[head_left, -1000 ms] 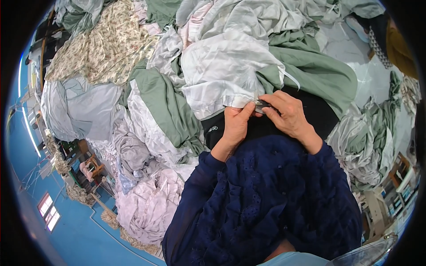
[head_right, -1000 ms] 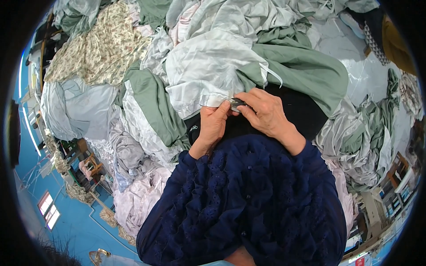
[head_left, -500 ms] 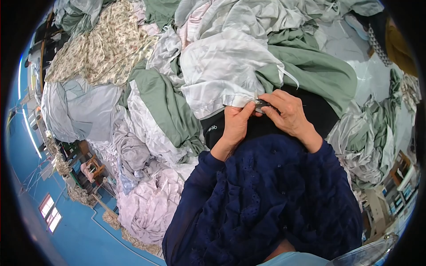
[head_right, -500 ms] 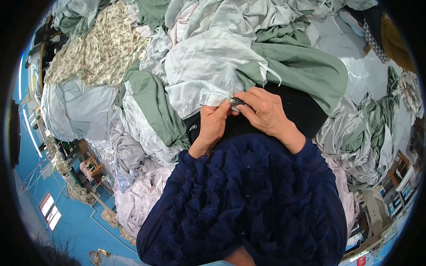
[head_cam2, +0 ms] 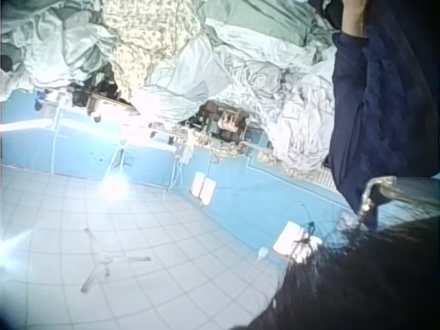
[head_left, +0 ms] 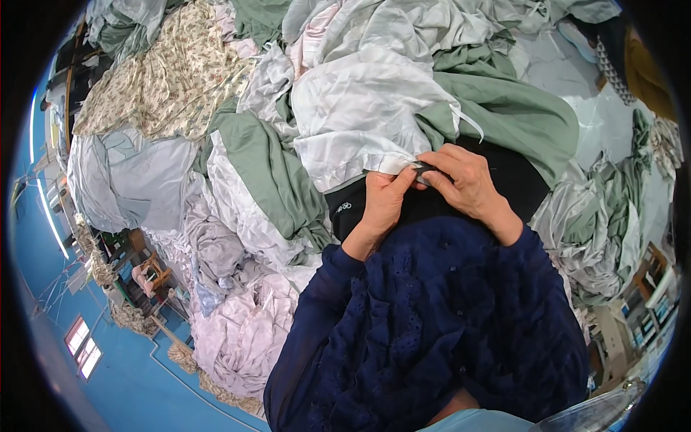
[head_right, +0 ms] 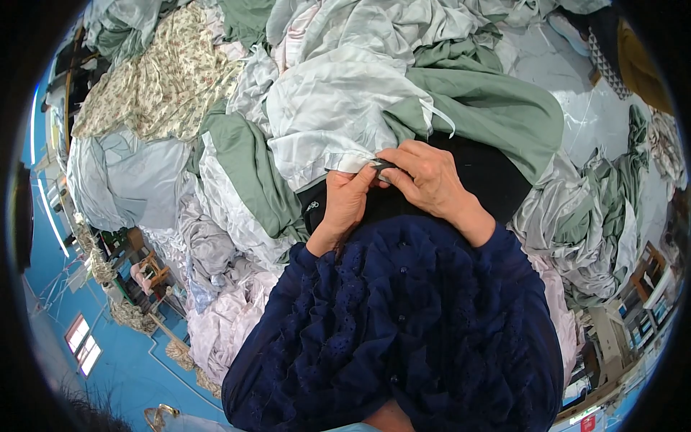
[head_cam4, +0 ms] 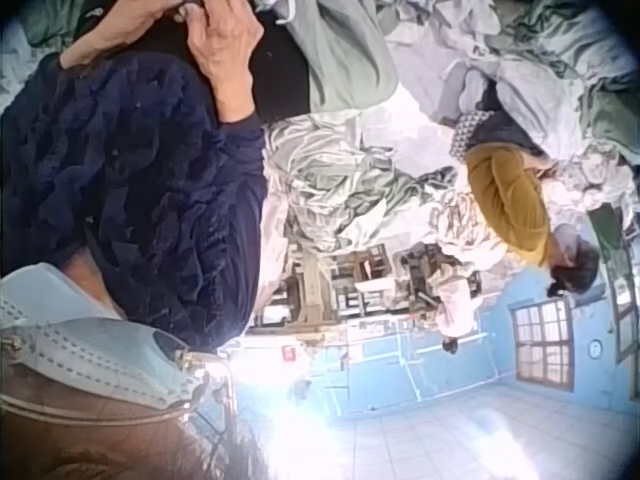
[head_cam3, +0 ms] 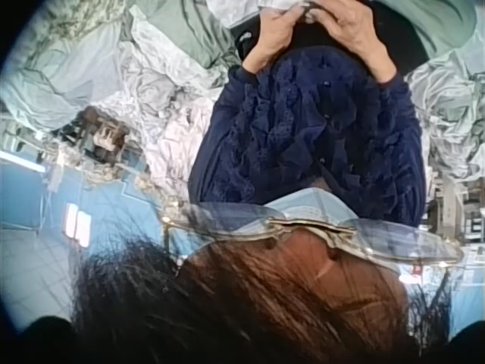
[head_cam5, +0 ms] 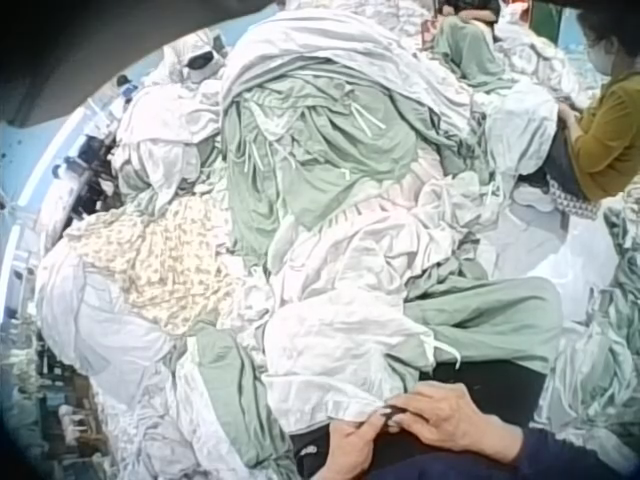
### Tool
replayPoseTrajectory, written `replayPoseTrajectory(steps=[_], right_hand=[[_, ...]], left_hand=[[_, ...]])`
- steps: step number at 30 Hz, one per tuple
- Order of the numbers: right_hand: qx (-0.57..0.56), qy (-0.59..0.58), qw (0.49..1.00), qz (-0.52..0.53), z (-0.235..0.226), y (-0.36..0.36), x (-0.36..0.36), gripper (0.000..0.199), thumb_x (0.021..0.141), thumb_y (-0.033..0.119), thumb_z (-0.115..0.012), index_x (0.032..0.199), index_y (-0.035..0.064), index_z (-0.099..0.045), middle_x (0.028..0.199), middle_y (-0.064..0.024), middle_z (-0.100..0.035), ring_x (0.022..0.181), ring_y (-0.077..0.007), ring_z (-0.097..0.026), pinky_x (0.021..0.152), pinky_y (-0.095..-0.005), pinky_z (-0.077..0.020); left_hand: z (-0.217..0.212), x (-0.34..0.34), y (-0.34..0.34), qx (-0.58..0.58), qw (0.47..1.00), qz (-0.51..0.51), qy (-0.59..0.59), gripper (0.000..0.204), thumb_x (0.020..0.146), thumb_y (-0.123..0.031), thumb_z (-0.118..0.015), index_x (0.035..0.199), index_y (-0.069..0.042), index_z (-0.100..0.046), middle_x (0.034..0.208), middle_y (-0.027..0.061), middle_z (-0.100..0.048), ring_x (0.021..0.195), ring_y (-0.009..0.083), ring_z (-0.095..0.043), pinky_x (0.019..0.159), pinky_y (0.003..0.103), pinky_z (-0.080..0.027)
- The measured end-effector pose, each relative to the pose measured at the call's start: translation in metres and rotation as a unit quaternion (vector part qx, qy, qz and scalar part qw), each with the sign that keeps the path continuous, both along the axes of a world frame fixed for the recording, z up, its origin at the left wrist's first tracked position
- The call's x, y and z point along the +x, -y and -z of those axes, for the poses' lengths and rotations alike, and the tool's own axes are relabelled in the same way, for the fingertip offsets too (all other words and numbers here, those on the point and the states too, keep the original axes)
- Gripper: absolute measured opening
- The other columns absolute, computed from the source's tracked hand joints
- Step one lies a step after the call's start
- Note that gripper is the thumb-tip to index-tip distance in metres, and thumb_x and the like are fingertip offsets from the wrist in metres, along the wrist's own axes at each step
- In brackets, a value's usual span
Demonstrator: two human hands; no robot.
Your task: The recorder is inspecting fabric pieces and using snips to trim loose threads in a factory setting.
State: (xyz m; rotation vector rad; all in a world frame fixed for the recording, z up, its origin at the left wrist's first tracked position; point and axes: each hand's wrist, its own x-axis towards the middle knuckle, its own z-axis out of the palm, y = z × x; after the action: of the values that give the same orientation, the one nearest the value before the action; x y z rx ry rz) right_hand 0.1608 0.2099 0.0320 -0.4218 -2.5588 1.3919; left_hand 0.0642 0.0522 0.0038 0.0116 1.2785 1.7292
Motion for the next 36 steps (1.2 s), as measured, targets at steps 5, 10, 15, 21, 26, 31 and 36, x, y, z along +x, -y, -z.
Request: replayPoseTrajectory(steps=[5,10,15,21,26,31,36], right_hand=[[-0.027,-0.005,1.0,0.013,0.003,0.001,0.0,0.021,0.082,0.01,-0.07,0.103,0.0051,-0.07,0.078,-0.0085,-0.06,0.069,-0.026,-0.062,0.061,-0.0336,-0.0486],[-0.029,-0.012,0.999,0.018,0.003,0.001,-0.001,0.018,0.082,0.009,-0.07,0.099,0.0051,-0.071,0.076,-0.0083,-0.06,0.067,-0.0256,-0.061,0.06,-0.033,-0.0479],[-0.037,-0.014,0.999,0.021,0.007,0.001,0.0,0.016,0.082,0.007,-0.07,0.098,0.0047,-0.071,0.075,-0.0085,-0.061,0.067,-0.024,-0.061,0.059,-0.0322,-0.0475],[-0.133,0.012,0.991,0.032,0.006,-0.01,0.007,0.026,0.079,0.007,-0.075,0.103,0.0014,-0.069,0.079,-0.0079,-0.062,0.066,-0.0168,-0.059,0.06,-0.0278,-0.0454],[-0.18,-0.004,0.98,0.081,0.0,0.002,-0.008,0.023,0.079,0.008,-0.076,0.1,0.0016,-0.069,0.079,-0.0075,-0.063,0.064,-0.0164,-0.059,0.059,-0.0279,-0.0461],[-0.168,-0.013,0.982,0.09,0.014,0.007,-0.009,0.014,0.08,0.007,-0.075,0.09,0.0002,-0.068,0.075,-0.0088,-0.062,0.062,-0.0188,-0.06,0.058,-0.0287,-0.0475],[-0.169,-0.017,0.958,0.231,0.028,-0.019,0.014,0.005,0.092,0.004,-0.065,0.089,0.0002,-0.064,0.076,0.0029,-0.06,0.068,-0.0044,-0.051,0.061,-0.0204,-0.0415]], left_hand=[[-0.003,0.0,-0.002,0.006,1.0,-0.001,-0.005,0.016,0.096,-0.008,-0.06,0.105,0.002,-0.068,0.096,0.0067,-0.069,0.081,0.0137,-0.064,0.07,0.027,-0.054],[-0.004,-0.001,-0.001,0.007,1.0,0.011,-0.008,0.015,0.096,-0.009,-0.061,0.104,0.002,-0.068,0.095,0.0065,-0.069,0.082,0.0139,-0.065,0.07,0.027,-0.055],[-0.002,0.0,0.0,0.007,1.0,0.006,-0.004,0.015,0.096,-0.009,-0.061,0.103,0.002,-0.068,0.095,0.0066,-0.069,0.082,0.0136,-0.065,0.07,0.027,-0.055],[-0.004,0.001,-0.002,-0.013,1.0,0.002,-0.029,0.014,0.096,-0.008,-0.061,0.102,0.002,-0.068,0.094,0.0055,-0.068,0.082,0.0126,-0.064,0.07,0.027,-0.055],[0.005,0.001,-0.001,-0.03,0.992,0.03,-0.119,0.012,0.095,-0.007,-0.062,0.1,0.003,-0.068,0.093,0.0044,-0.068,0.08,0.0114,-0.062,0.07,0.026,-0.054],[-0.007,0.002,-0.005,-0.038,0.996,0.019,-0.079,0.012,0.095,-0.006,-0.062,0.101,0.003,-0.068,0.092,0.0045,-0.068,0.077,0.0127,-0.063,0.069,0.027,-0.052],[-0.001,-0.005,0.003,-0.013,0.995,-0.015,-0.093,0.014,0.095,-0.006,-0.062,0.105,0.003,-0.067,0.096,0.0044,-0.068,0.082,0.013,-0.063,0.073,0.028,-0.052]])
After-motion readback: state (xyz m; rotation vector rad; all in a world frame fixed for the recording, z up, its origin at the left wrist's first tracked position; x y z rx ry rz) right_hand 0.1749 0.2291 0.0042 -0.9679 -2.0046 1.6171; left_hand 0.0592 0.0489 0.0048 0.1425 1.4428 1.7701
